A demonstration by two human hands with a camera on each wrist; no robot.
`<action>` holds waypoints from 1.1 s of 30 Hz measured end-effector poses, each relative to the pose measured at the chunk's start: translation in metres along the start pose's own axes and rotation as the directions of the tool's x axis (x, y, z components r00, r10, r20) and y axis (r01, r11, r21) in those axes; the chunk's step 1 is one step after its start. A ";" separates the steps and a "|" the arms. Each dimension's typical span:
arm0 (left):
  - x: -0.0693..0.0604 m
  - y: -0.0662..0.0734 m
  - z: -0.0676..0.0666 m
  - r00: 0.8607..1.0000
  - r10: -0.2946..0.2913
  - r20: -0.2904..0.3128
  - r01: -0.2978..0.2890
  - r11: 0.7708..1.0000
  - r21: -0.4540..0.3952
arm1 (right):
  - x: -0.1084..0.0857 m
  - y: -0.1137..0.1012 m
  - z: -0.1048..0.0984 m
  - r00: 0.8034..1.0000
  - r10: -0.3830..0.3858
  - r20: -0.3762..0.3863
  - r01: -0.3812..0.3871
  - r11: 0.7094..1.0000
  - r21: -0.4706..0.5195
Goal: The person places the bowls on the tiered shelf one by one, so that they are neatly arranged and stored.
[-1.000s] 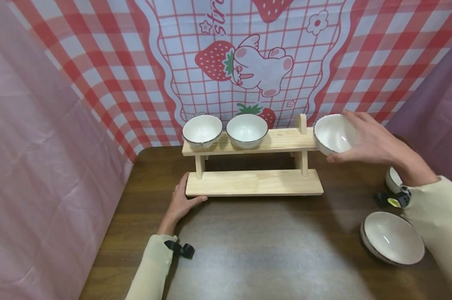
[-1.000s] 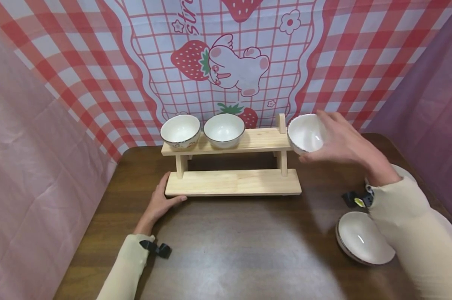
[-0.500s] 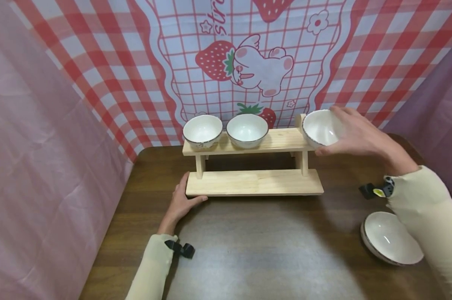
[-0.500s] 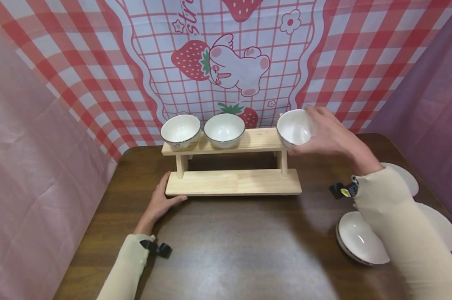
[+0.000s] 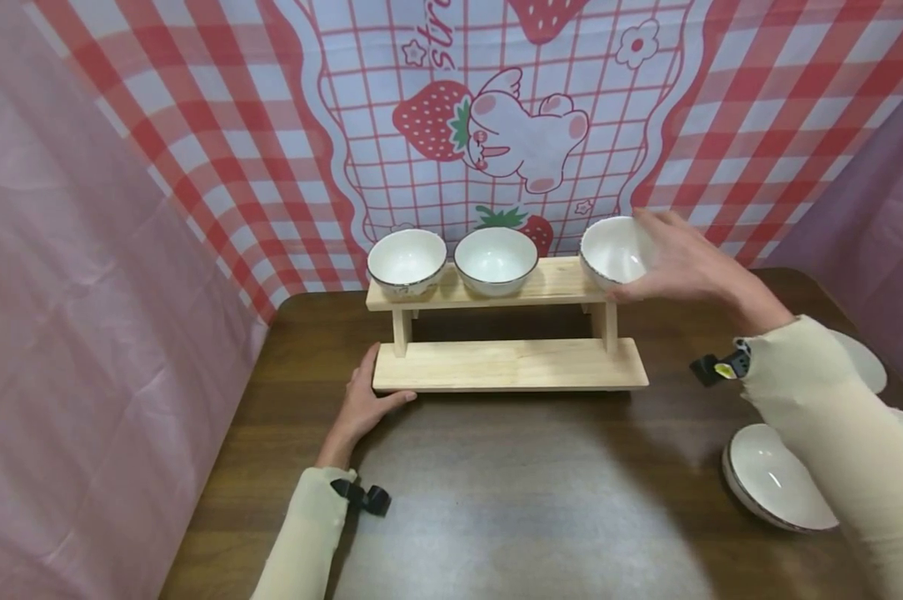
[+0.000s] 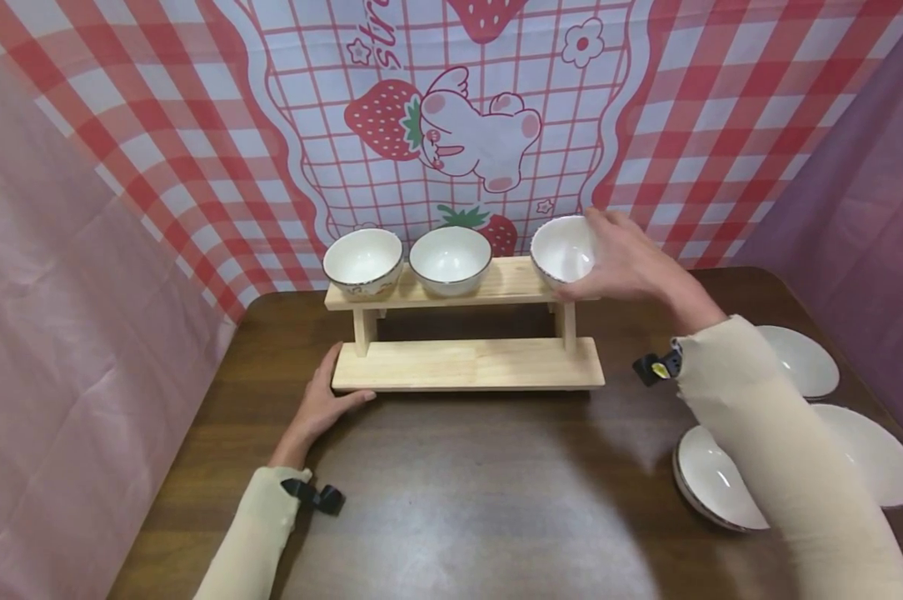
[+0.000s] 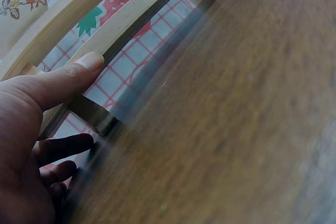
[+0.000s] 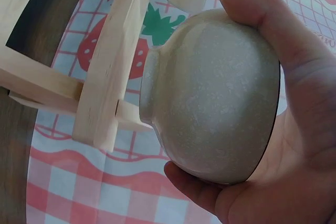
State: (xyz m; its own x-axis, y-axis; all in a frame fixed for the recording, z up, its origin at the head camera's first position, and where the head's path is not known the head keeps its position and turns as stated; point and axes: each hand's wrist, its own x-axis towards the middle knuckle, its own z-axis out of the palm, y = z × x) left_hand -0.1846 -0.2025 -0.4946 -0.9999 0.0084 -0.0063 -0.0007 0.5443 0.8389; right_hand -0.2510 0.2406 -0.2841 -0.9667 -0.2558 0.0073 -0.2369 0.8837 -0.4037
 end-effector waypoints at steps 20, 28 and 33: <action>0.001 0.000 0.001 1.000 0.008 -0.008 -0.008 1.000 0.017 | 0.021 -0.012 0.017 0.999 -0.030 0.034 0.030 1.000 0.006; 0.000 0.001 0.001 1.000 0.018 -0.011 -0.018 1.000 0.016 | 0.025 -0.015 0.022 0.999 -0.027 0.031 0.027 0.999 0.018; 0.001 0.000 0.001 1.000 0.013 -0.009 -0.012 1.000 0.017 | 0.028 -0.017 0.024 0.999 -0.011 0.036 0.011 1.000 0.021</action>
State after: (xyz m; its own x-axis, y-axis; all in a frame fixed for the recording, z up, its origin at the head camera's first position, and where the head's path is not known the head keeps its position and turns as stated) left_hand -0.1852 -0.2017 -0.4947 -0.9999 0.0078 0.0090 0.0118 0.5582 0.8296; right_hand -0.2720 0.2091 -0.2991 -0.9599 -0.2797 -0.0207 -0.2451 0.8724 -0.4229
